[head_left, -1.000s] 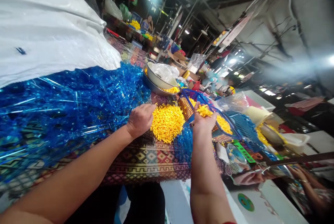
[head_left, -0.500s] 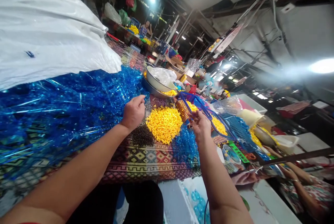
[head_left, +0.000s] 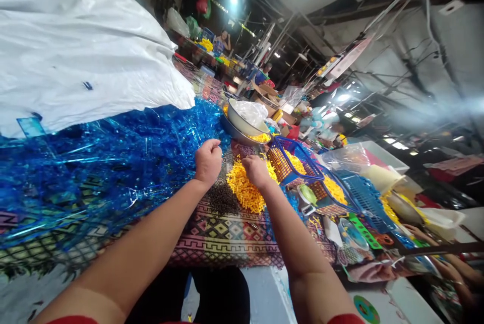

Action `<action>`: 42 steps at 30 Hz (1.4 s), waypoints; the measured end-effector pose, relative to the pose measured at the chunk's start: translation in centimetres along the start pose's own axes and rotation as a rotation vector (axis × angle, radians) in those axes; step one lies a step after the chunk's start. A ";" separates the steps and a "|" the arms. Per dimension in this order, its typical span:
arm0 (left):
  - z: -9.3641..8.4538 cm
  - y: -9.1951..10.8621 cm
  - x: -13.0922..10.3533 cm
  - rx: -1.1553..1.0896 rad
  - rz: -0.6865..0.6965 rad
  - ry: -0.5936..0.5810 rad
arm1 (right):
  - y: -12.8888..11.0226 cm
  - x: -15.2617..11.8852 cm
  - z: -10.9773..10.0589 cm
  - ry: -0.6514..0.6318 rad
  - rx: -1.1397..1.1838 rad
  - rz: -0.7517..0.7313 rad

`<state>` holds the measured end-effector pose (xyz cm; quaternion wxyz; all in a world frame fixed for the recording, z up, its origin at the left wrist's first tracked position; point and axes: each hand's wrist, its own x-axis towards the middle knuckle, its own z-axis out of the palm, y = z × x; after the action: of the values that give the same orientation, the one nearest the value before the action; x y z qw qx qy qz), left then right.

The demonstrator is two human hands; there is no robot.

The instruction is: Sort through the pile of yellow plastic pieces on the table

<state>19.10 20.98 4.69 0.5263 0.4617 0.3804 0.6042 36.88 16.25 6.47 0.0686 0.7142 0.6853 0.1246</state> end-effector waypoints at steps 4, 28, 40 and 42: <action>0.2 0.5 -0.2 -0.145 -0.067 0.016 | 1.9 2.6 0.9 -0.017 0.009 0.135; 0.6 0.8 -1.3 -0.132 -0.148 -0.075 | 2.9 -0.7 -1.3 -0.183 -0.015 0.049; 1.3 -0.3 -2.1 -0.098 -0.113 -0.154 | 0.8 -10.4 3.1 0.069 0.257 0.182; 1.3 -0.6 -2.1 -0.073 -0.118 -0.168 | 1.0 -8.8 3.3 0.076 0.242 0.200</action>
<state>20.54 18.92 4.17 0.6073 0.4680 0.3393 0.5450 38.46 7.73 2.78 -0.0565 0.7767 0.6229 0.0742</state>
